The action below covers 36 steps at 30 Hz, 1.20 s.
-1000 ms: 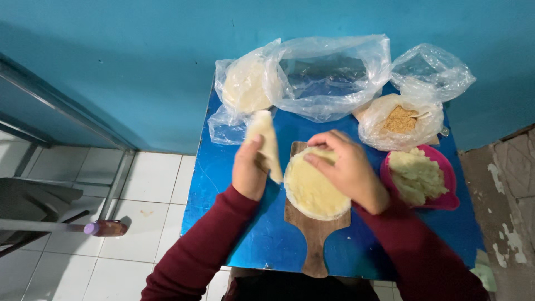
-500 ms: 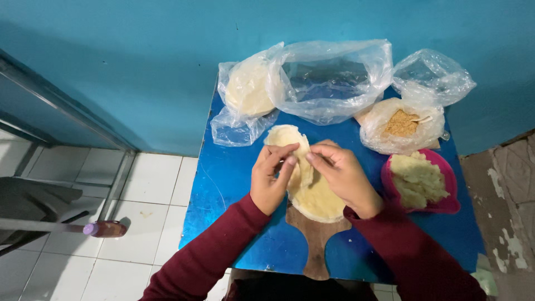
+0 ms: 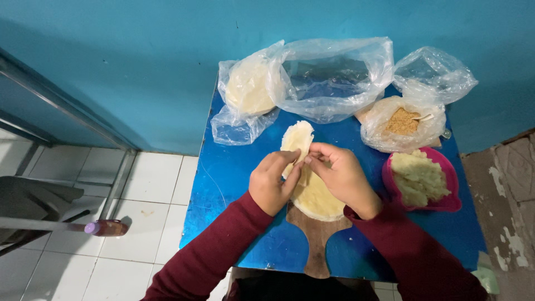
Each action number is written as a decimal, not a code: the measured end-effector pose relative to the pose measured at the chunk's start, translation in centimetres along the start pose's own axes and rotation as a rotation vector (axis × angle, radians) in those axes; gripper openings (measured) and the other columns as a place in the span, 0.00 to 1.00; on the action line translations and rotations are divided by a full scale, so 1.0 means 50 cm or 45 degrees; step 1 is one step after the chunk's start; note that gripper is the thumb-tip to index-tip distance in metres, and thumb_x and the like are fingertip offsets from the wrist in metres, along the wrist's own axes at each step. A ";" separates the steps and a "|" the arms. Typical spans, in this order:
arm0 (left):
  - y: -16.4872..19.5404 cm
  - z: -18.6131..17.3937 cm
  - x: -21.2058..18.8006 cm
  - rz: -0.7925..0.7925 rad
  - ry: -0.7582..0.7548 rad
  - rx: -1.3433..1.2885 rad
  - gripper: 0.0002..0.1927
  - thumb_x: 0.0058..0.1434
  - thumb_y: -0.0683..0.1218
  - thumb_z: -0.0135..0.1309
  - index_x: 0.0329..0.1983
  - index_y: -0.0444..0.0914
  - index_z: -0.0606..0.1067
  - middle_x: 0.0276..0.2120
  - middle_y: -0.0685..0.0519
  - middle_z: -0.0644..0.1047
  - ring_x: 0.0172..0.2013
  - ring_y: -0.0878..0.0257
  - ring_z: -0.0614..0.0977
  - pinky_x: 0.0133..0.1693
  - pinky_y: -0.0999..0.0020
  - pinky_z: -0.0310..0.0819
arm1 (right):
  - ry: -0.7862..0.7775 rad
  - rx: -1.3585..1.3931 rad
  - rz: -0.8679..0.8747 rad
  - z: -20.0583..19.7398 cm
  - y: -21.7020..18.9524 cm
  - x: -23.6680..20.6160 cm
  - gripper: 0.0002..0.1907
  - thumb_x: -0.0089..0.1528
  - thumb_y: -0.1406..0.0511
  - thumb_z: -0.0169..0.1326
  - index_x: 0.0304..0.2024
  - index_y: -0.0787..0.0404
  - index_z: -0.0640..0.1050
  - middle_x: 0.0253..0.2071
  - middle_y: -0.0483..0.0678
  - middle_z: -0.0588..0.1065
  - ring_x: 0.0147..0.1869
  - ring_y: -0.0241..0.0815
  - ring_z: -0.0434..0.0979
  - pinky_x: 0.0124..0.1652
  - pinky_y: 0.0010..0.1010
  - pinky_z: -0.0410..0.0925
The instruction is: The person shapes a ball of dough into a flat round disc by hand on a wooden board, peeling a plastic sheet off the dough and pressing the surface. They stack the finished disc with others on the table and handle a folded dough piece at the end.
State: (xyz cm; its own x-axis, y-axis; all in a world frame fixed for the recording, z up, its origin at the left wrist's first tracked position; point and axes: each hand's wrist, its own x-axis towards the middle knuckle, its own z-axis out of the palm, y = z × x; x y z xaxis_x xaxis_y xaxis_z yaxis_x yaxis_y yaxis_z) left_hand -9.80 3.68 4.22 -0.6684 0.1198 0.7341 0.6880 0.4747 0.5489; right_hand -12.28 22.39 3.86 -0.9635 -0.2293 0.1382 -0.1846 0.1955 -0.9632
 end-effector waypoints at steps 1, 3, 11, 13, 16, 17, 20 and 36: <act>-0.001 -0.001 0.002 0.013 -0.009 0.030 0.11 0.61 0.38 0.63 0.47 0.36 0.78 0.38 0.47 0.80 0.39 0.53 0.83 0.40 0.64 0.78 | 0.032 -0.111 -0.033 0.000 -0.003 -0.002 0.10 0.66 0.70 0.56 0.49 0.68 0.79 0.36 0.46 0.81 0.40 0.30 0.78 0.41 0.23 0.72; -0.006 -0.004 0.002 0.036 -0.026 0.091 0.07 0.61 0.38 0.62 0.42 0.37 0.79 0.35 0.48 0.80 0.36 0.52 0.82 0.38 0.62 0.77 | 0.048 -0.237 -0.096 -0.001 -0.009 -0.005 0.11 0.64 0.69 0.58 0.48 0.67 0.79 0.37 0.48 0.82 0.39 0.32 0.81 0.40 0.25 0.72; -0.040 0.029 -0.018 -0.638 0.044 -0.480 0.06 0.73 0.42 0.51 0.46 0.34 0.75 0.29 0.51 0.76 0.29 0.68 0.75 0.32 0.72 0.72 | 0.134 -0.221 -0.161 -0.003 0.001 -0.005 0.11 0.65 0.69 0.57 0.49 0.67 0.79 0.40 0.49 0.79 0.42 0.31 0.78 0.41 0.25 0.71; -0.050 0.038 -0.023 -0.674 0.017 -0.521 0.06 0.73 0.42 0.51 0.46 0.34 0.75 0.28 0.52 0.76 0.28 0.70 0.73 0.31 0.73 0.70 | 0.033 0.045 0.031 0.005 0.007 -0.002 0.08 0.68 0.67 0.57 0.46 0.67 0.79 0.37 0.47 0.77 0.41 0.27 0.73 0.39 0.23 0.68; -0.063 0.043 -0.037 -0.497 -0.035 -0.475 0.05 0.72 0.41 0.51 0.46 0.34 0.75 0.31 0.54 0.77 0.30 0.70 0.75 0.33 0.74 0.72 | -0.095 0.382 0.009 0.026 0.010 -0.006 0.09 0.65 0.67 0.57 0.46 0.63 0.74 0.40 0.40 0.77 0.42 0.25 0.75 0.41 0.19 0.70; -0.066 0.046 -0.043 -0.442 -0.041 -0.488 0.05 0.73 0.42 0.51 0.47 0.34 0.74 0.32 0.54 0.77 0.31 0.70 0.75 0.35 0.74 0.72 | -0.064 0.385 0.013 0.030 0.010 -0.005 0.08 0.65 0.67 0.57 0.45 0.64 0.74 0.39 0.40 0.77 0.42 0.25 0.75 0.40 0.19 0.69; -0.081 0.060 -0.054 -0.520 0.036 -0.742 0.07 0.78 0.43 0.46 0.51 0.35 0.71 0.37 0.56 0.74 0.37 0.70 0.72 0.40 0.75 0.69 | 0.036 0.428 0.064 0.033 0.008 -0.002 0.06 0.66 0.68 0.57 0.43 0.65 0.76 0.37 0.40 0.77 0.40 0.25 0.74 0.40 0.19 0.68; -0.096 0.070 -0.052 -0.803 0.100 -1.087 0.11 0.78 0.48 0.49 0.45 0.34 0.71 0.37 0.55 0.75 0.36 0.71 0.72 0.37 0.74 0.68 | 0.157 0.677 0.108 0.051 0.046 -0.013 0.07 0.72 0.66 0.51 0.49 0.64 0.73 0.41 0.45 0.77 0.43 0.31 0.75 0.42 0.24 0.69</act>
State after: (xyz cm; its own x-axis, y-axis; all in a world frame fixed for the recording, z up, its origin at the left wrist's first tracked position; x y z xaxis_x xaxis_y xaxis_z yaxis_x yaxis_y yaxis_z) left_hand -12.38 4.14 -1.73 -0.9741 -0.0055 0.2260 0.2142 -0.3414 0.9152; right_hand -11.59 20.56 0.97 -0.9922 -0.1140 0.0502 -0.0128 -0.3073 -0.9515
